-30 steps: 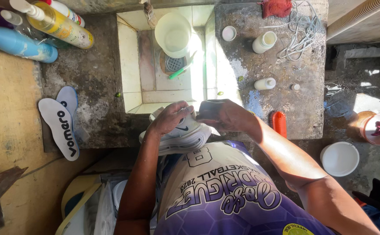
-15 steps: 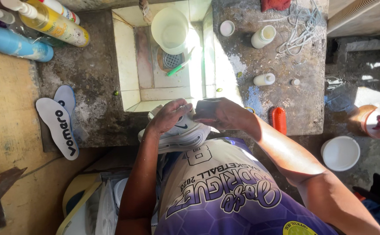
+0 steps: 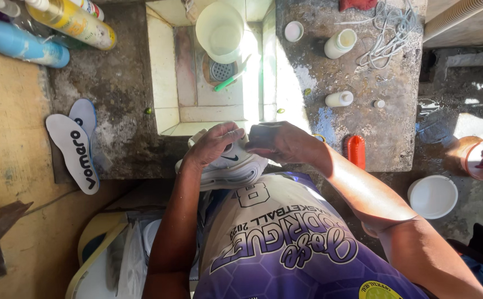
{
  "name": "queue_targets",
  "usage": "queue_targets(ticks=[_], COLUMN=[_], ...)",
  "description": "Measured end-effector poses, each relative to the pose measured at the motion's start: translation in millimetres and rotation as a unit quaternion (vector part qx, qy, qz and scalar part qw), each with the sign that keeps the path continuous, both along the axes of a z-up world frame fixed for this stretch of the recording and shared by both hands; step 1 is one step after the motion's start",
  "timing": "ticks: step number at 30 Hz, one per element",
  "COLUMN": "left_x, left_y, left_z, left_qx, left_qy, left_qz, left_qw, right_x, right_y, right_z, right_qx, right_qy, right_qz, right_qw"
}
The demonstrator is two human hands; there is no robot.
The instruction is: The person scrubs the upper part of a white sneaker with a small brush, focusing on the toe box and side panels. The person holds the shoe steady with the left hand while scrubbing with the right hand.
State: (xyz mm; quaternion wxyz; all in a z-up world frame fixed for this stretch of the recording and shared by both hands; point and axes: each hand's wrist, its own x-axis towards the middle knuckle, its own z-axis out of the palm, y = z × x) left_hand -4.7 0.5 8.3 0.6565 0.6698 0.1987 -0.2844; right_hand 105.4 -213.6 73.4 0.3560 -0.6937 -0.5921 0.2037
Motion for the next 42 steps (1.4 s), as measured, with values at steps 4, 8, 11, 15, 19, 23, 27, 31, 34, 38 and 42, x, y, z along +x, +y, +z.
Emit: queue_targets(ticks=[4, 8, 11, 15, 19, 23, 27, 31, 34, 38, 42], left_x=[1, 0, 2, 2, 2, -3, -1, -5, -2, -2, -1], left_y=[0, -3, -4, -3, -5, -2, -2, -3, -3, -2, -3], left_z=[-1, -2, -4, -3, -6, -12, -20, -18, -14, -14, -16], left_qx=[-0.012, 0.018, 0.024, 0.001, 0.039, 0.022, 0.056, 0.062, 0.037, 0.012, 0.005], left_qy=[-0.009, 0.010, 0.011, -0.015, 0.022, -0.001, -0.006, 0.018, 0.018, -0.005, -0.011], left_qz=[0.009, 0.014, 0.009, 0.007, -0.006, 0.006, 0.011, 0.009, 0.002, 0.028, 0.008], left_qw=[1.000, 1.000, 1.000, 1.000, 0.999, 1.000, 0.998, 0.998, 0.999, 1.000, 1.000], right_x=[-2, -1, -2, 2, -1, 1, -1, -1, 0, 3, 2], right_y=[-1, 0, -3, 0, -3, 1, 0, 1, -1, 0, -2], right_z=[0, -2, -3, -4, -4, -6, -7, -7, -6, -5, -4], right_qx=[-0.053, -0.011, -0.049, -0.006, -0.013, -0.005, -0.038, -0.037, -0.043, -0.056, -0.029], right_qy=[0.027, 0.026, 0.035, 0.006, 0.015, -0.006, 0.013, -0.015, -0.021, 0.007, -0.001], right_qz=[-0.003, 0.001, -0.006, -0.005, 0.004, 0.010, 0.011, 0.014, 0.023, 0.007, 0.014], right_qw=[0.998, 1.000, 0.998, 1.000, 1.000, 1.000, 0.999, 0.999, 0.999, 0.998, 0.999])
